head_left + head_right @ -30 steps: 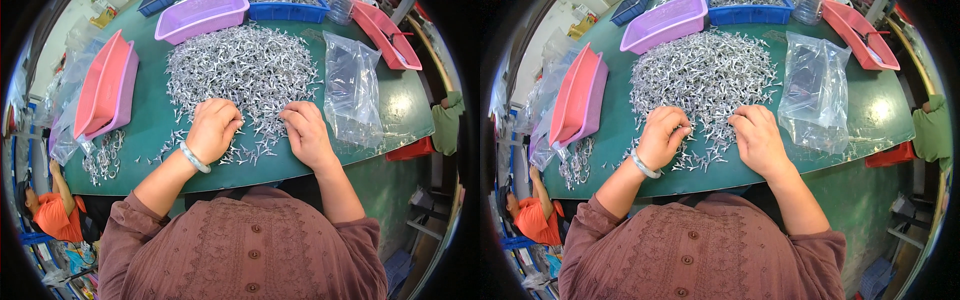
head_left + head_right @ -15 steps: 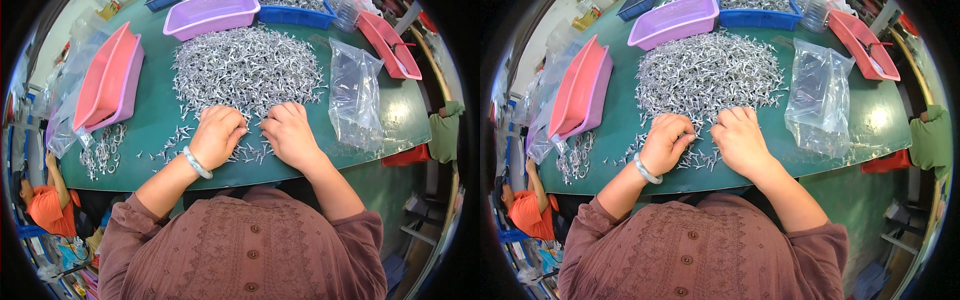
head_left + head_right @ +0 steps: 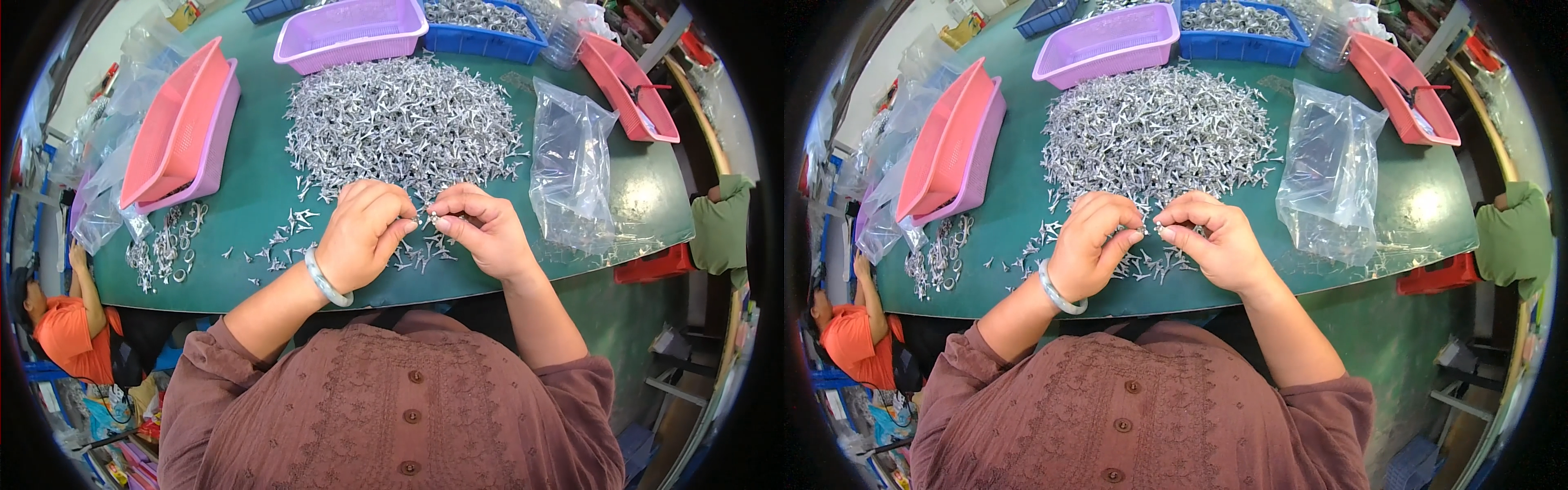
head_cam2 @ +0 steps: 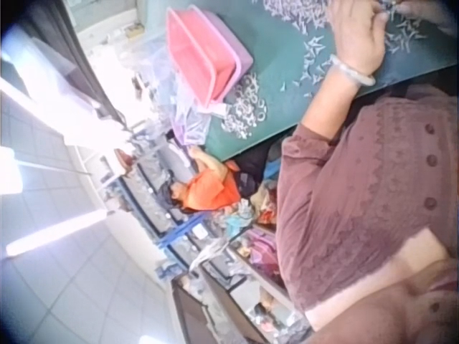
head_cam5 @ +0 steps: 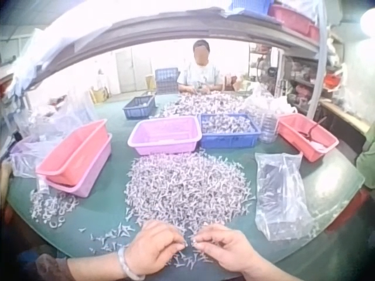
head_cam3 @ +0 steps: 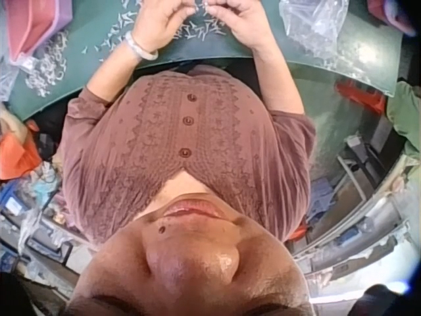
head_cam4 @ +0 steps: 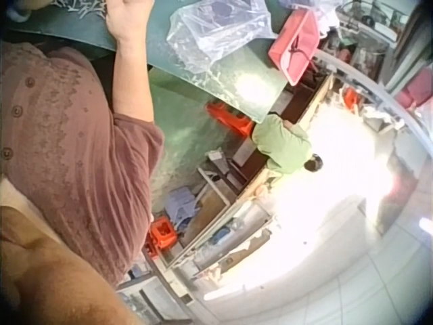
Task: The person sorts and handles small metal pieces by hand on a workbench, holds a mobile phone inside a plastic bag with another worker, and sorts through metal pieces on the table.
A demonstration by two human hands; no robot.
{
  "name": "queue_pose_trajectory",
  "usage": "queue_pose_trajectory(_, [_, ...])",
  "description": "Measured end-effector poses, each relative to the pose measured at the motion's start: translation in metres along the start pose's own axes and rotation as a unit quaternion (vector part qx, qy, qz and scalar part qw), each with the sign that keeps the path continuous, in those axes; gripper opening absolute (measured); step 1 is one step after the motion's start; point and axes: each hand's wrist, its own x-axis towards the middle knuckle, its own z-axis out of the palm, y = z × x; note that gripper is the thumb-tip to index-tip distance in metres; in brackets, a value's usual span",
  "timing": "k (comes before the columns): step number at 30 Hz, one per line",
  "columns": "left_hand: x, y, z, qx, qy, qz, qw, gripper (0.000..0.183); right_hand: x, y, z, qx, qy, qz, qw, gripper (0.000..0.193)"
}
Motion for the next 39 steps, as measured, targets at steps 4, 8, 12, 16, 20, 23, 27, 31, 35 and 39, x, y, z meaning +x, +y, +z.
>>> queue_pose_trajectory(4, [0.001,0.003,0.000,-0.001,0.002,0.009,1.000,0.013,-0.002,0.003,-0.001,0.021,0.002,-0.009,1.000,0.012])
queue_pose_trajectory(8, [0.001,0.004,0.000,0.000,0.000,0.013,1.000,0.013,-0.003,0.005,0.000,0.024,0.000,-0.011,1.000,0.012])
queue_pose_trajectory(12, [0.001,0.004,0.000,0.004,0.003,0.023,1.000,0.014,-0.003,0.004,0.002,0.022,0.003,-0.020,1.000,0.012])
queue_pose_trajectory(16, [-0.001,0.004,0.002,-0.005,0.000,0.016,1.000,0.013,-0.004,0.002,0.005,-0.003,0.005,-0.014,1.000,0.010])
queue_pose_trajectory(20, [-0.008,0.005,0.007,-0.023,-0.002,-0.027,0.999,0.014,-0.004,-0.001,0.010,-0.004,0.010,-0.010,1.000,0.009])
queue_pose_trajectory(23, [-0.008,0.010,0.008,-0.102,-0.033,-0.116,0.987,0.014,-0.005,0.000,0.011,-0.015,0.022,-0.005,1.000,0.008])
queue_pose_trajectory(27, [-0.012,0.009,0.013,-0.170,-0.039,-0.166,0.971,0.012,-0.007,0.002,0.014,0.005,0.025,0.024,0.999,0.008])
queue_pose_trajectory(31, [-0.014,0.009,0.018,-0.304,-0.042,-0.244,0.920,0.015,-0.007,0.001,0.015,-0.027,0.034,0.022,0.999,0.007])
queue_pose_trajectory(35, [-0.015,0.005,0.020,-0.442,-0.037,-0.292,0.847,0.020,-0.008,0.000,0.016,-0.011,0.045,0.040,0.998,0.007])
queue_pose_trajectory(39, [-0.014,0.005,0.020,-0.448,-0.054,-0.308,0.837,0.022,-0.008,0.001,0.016,-0.040,0.047,0.019,0.998,0.007])
